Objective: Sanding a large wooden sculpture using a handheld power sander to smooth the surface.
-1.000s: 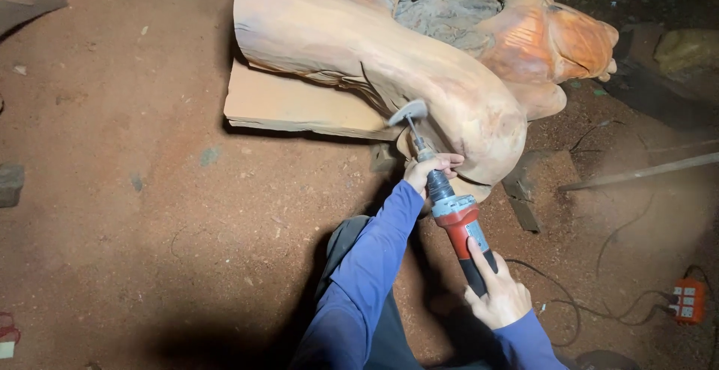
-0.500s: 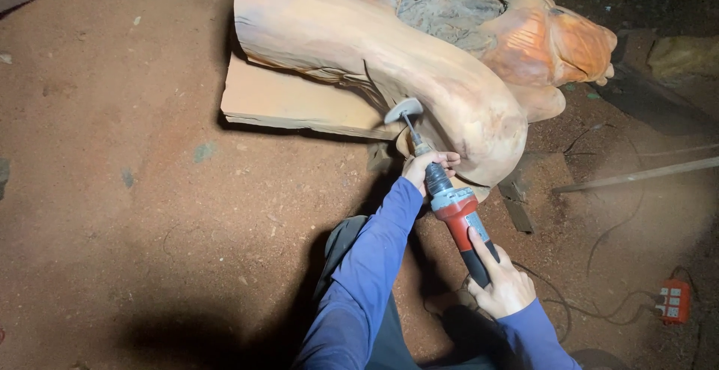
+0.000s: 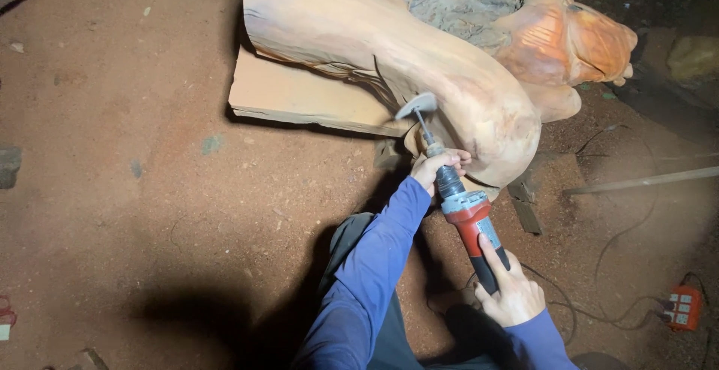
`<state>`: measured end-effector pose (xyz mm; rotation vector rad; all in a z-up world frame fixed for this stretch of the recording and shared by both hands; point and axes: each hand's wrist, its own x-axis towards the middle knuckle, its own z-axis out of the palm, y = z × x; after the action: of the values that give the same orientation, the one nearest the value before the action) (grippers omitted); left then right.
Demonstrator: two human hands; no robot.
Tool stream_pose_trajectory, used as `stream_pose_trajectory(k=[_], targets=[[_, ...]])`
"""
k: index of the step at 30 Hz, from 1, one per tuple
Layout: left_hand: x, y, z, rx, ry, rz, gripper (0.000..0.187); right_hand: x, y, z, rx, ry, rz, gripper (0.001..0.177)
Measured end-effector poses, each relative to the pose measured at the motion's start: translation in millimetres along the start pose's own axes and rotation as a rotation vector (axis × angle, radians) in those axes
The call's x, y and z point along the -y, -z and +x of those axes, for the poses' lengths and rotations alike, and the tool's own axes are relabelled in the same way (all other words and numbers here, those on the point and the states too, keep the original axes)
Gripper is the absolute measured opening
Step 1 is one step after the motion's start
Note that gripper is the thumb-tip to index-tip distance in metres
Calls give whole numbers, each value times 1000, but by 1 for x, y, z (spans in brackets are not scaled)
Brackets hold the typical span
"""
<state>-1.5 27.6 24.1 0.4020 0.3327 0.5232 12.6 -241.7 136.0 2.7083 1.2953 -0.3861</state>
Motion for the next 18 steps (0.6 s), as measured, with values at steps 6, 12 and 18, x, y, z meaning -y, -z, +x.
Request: stream_pose_trajectory(k=[6,12,18], targets=[[-1,4,2,-37,-12,74,30,4,-1,4,-4,-5,21,101],[4,13,15,-116,-36,35,26,0,7,19,44,-10,9,103],[-10,8,8,-112,-31,-48,27,4,11,21,-21,41,-8,103]])
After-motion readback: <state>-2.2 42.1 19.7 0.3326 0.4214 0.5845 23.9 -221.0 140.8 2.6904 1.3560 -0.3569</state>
